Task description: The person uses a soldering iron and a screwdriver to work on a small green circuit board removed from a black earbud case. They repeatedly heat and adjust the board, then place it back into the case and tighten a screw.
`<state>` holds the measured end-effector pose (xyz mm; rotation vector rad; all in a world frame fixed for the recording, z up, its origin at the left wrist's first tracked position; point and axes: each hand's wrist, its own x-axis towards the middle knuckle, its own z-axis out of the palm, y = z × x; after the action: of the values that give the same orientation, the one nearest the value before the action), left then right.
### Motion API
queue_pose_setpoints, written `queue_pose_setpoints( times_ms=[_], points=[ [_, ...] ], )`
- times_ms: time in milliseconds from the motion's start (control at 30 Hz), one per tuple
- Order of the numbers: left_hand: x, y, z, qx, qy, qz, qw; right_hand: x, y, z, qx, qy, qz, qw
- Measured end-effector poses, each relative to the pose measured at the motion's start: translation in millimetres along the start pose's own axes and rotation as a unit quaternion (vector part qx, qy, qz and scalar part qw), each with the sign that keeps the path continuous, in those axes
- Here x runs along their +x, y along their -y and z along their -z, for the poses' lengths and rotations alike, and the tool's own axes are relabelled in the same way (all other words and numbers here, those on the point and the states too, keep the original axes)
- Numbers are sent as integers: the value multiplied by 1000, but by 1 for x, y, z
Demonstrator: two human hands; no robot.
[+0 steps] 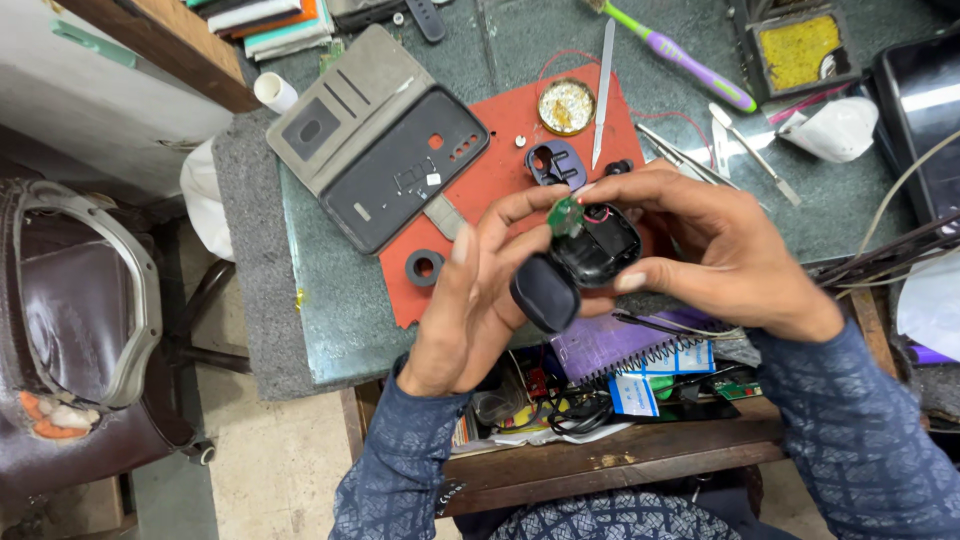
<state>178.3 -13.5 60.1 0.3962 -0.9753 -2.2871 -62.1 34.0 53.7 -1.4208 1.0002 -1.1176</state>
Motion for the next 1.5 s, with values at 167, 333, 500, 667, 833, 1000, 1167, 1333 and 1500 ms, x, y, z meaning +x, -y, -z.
queue_pose_setpoints(
  times_ms=[167,333,500,667,833,1000,1167,1333,1500],
  points=[
    [1,3,-9,28,0,48,998,2,11,1,-142,33,9,989],
    [3,7,-11,64,-39,7,997,6,22,-8,-199,-63,105,972],
    [2,17,-11,171,-53,-67,982,1,27,-21,-331,-98,203,917],
    [2,23,-8,168,-61,-88,980,2,18,-30,-414,-94,262,866],
    [2,20,-8,163,-49,-91,981,2,16,-29,-420,-121,261,861],
    [4,12,-12,34,-61,-19,997,3,18,-30,-424,-135,257,858],
    [5,5,-13,57,-74,-6,996,4,19,-30,-418,-135,254,862],
    [5,5,-15,67,-95,3,993,3,18,-32,-415,-148,249,862],
    [5,7,-15,73,-99,-4,992,3,15,-37,-393,-172,243,870]
  ],
)
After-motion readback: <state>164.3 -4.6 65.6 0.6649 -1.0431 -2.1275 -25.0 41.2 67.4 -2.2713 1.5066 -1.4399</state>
